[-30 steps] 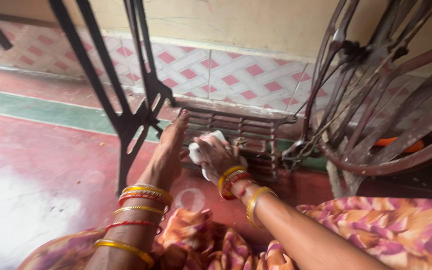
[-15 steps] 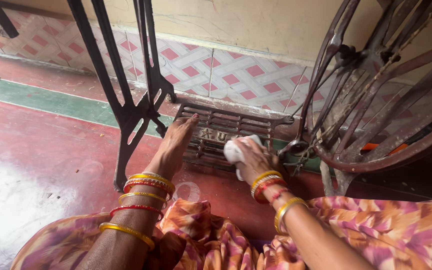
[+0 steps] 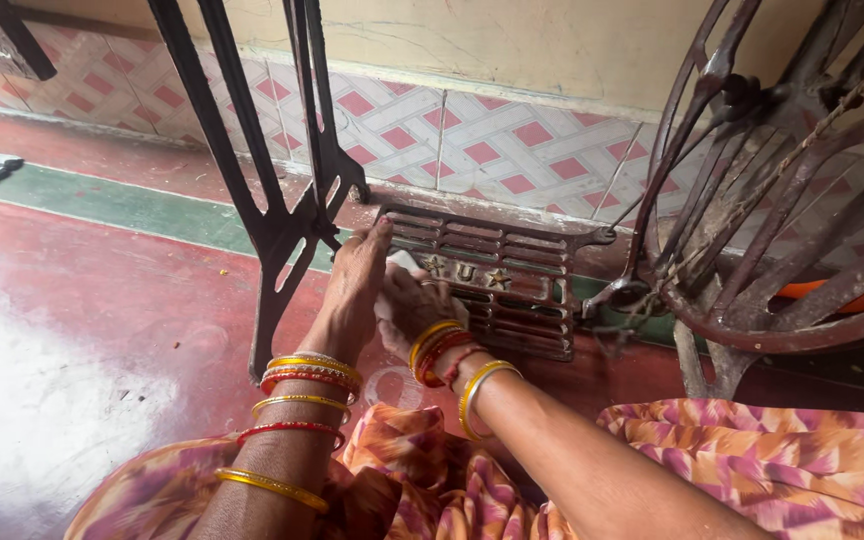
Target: The person sits on the floor and wipes the metal base and wheel of a vintage sewing machine using a white cloth. The person scrubs the slatted footrest area and the spokes of the wheel repeatedly.
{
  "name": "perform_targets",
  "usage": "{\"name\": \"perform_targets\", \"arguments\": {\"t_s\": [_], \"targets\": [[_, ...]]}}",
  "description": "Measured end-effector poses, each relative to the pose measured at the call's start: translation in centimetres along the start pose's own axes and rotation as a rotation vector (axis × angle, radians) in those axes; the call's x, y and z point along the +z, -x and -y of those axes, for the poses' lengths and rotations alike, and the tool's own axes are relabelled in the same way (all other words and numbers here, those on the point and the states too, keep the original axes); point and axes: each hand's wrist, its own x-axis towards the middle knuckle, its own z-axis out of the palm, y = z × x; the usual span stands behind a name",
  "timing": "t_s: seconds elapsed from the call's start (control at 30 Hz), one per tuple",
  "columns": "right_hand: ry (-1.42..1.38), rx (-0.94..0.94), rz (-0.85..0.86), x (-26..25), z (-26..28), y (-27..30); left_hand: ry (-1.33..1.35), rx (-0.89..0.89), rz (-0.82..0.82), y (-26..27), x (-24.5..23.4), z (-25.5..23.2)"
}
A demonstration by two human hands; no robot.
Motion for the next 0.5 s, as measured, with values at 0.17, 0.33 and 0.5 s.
{"name": "perform_targets", "arguments": {"t_s": [0.17,0.33,0.5], "targets": [[0.024,0.013,0.024,2.2,-4.7,0.2,0.010,-0.003,0.048,-1.3,-0.4,1.2],[0.042,0.166,-0.206,1.4,-11.8,4.1,-0.304,0.453,0.121,-0.4,-0.7,0.2],[-0.124,0.230,-0.392,0.6,-13.6,5.1,0.008,-0.111,0.026,0.5,0.3,-1.9]]}}
